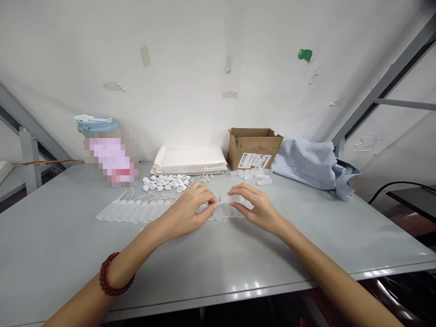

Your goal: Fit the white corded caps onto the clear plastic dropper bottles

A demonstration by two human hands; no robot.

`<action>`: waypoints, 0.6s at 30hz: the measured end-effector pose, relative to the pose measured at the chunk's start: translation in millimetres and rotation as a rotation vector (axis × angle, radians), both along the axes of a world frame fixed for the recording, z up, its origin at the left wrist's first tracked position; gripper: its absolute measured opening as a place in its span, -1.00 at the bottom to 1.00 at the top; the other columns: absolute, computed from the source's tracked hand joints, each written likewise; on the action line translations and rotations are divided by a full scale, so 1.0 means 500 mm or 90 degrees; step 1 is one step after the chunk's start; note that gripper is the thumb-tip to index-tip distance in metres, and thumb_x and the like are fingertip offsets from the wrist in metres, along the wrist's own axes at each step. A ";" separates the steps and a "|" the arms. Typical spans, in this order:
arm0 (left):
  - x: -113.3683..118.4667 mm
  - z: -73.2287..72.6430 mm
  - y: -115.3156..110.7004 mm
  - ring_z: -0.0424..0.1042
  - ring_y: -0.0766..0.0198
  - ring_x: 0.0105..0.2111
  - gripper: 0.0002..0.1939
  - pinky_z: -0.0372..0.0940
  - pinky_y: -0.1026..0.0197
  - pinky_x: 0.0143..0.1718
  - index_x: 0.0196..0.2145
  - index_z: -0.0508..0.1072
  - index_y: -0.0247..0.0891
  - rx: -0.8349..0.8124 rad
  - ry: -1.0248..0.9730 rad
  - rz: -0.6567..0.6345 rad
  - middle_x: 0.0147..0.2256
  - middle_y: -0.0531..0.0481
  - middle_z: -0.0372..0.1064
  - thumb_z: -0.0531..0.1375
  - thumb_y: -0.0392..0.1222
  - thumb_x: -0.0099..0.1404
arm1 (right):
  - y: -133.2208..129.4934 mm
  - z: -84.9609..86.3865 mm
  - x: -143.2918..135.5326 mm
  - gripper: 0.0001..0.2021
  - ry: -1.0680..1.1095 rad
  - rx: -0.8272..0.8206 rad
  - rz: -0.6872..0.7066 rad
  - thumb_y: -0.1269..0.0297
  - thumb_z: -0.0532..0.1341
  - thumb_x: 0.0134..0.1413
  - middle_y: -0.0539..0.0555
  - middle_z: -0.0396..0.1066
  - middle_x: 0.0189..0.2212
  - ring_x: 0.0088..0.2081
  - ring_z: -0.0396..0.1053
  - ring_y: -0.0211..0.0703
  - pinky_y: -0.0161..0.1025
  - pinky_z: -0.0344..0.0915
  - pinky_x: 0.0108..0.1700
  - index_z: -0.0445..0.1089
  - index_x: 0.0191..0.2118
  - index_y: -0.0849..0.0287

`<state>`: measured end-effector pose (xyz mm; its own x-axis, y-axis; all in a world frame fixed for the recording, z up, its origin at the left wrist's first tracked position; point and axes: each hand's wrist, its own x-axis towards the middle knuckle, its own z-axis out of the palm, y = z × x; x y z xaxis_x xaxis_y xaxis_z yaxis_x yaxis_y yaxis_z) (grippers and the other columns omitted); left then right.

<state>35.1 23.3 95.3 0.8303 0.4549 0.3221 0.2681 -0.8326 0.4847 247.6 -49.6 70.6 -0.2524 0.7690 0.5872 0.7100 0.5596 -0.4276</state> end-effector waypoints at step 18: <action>0.002 0.007 -0.007 0.31 0.18 -0.25 -0.88 0.25 0.12 -0.19 -0.32 0.42 -0.16 -0.014 -0.076 -0.006 -0.34 0.02 0.41 0.10 -0.16 0.30 | -0.009 -0.007 -0.032 -0.68 0.065 -0.067 0.042 0.39 0.14 0.17 0.14 0.45 -0.23 -0.25 0.42 -0.09 -0.09 0.40 -0.21 0.35 0.03 0.05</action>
<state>36.1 19.7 98.5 0.7913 0.4549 0.4086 0.1993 -0.8236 0.5309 231.4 -54.3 67.1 -0.2474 0.8113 0.5298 0.6226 0.5520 -0.5547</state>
